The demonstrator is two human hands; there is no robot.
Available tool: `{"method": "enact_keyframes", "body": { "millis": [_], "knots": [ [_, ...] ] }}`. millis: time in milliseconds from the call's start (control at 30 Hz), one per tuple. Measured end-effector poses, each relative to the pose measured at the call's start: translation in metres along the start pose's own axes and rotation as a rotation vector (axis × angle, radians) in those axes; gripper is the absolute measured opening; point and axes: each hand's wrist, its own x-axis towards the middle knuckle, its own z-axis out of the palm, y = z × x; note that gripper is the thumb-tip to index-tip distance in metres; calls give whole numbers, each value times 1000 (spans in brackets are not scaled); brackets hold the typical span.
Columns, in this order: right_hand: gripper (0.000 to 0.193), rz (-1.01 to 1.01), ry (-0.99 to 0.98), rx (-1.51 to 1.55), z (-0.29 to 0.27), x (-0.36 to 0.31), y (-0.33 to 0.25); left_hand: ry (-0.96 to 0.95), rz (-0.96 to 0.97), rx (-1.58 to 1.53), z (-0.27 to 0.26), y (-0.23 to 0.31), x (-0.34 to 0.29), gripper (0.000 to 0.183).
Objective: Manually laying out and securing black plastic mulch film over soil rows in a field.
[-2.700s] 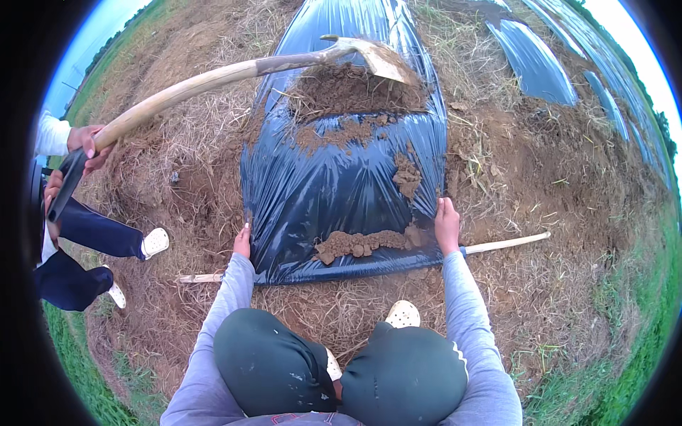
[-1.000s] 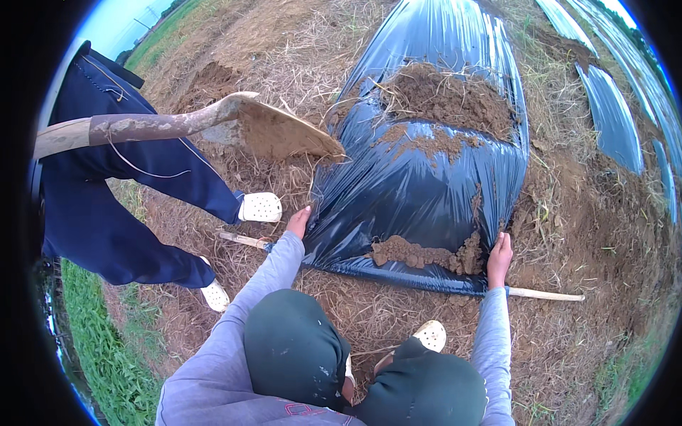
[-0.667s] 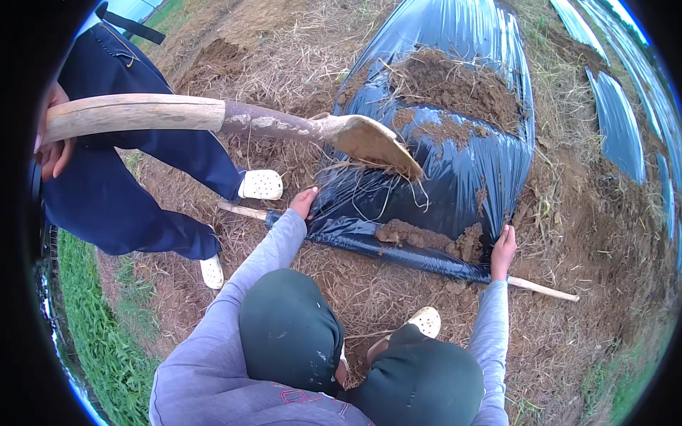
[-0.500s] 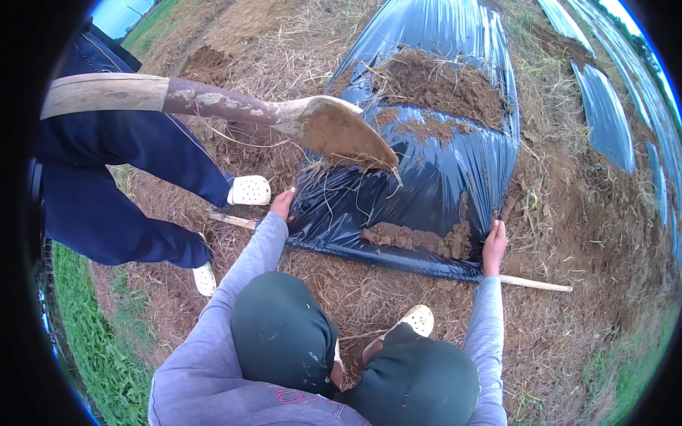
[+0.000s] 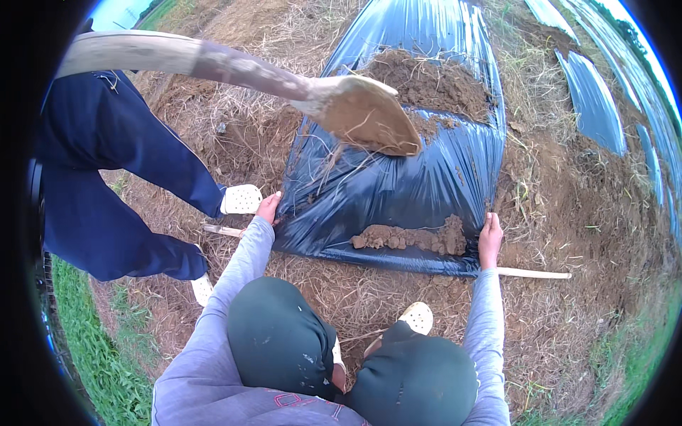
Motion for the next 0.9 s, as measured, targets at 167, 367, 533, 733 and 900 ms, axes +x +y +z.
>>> {"method": "enact_keyframes", "body": {
  "millis": [167,367,533,733,900],
  "knots": [
    [31,38,-16,0,-3,-1,1,63,-27,175,13,0,-7,35],
    [29,-20,-3,7,-3,0,3,76,-32,49,-1,17,-10,32],
    [28,-7,15,40,-1,-1,5,8,-17,-8,-2,28,-16,37],
    [30,19,31,106,-7,2,18,72,-71,1,-3,18,-7,32],
    [33,26,67,78,-11,2,22,-21,111,118,-2,5,6,37]
  ]
}}
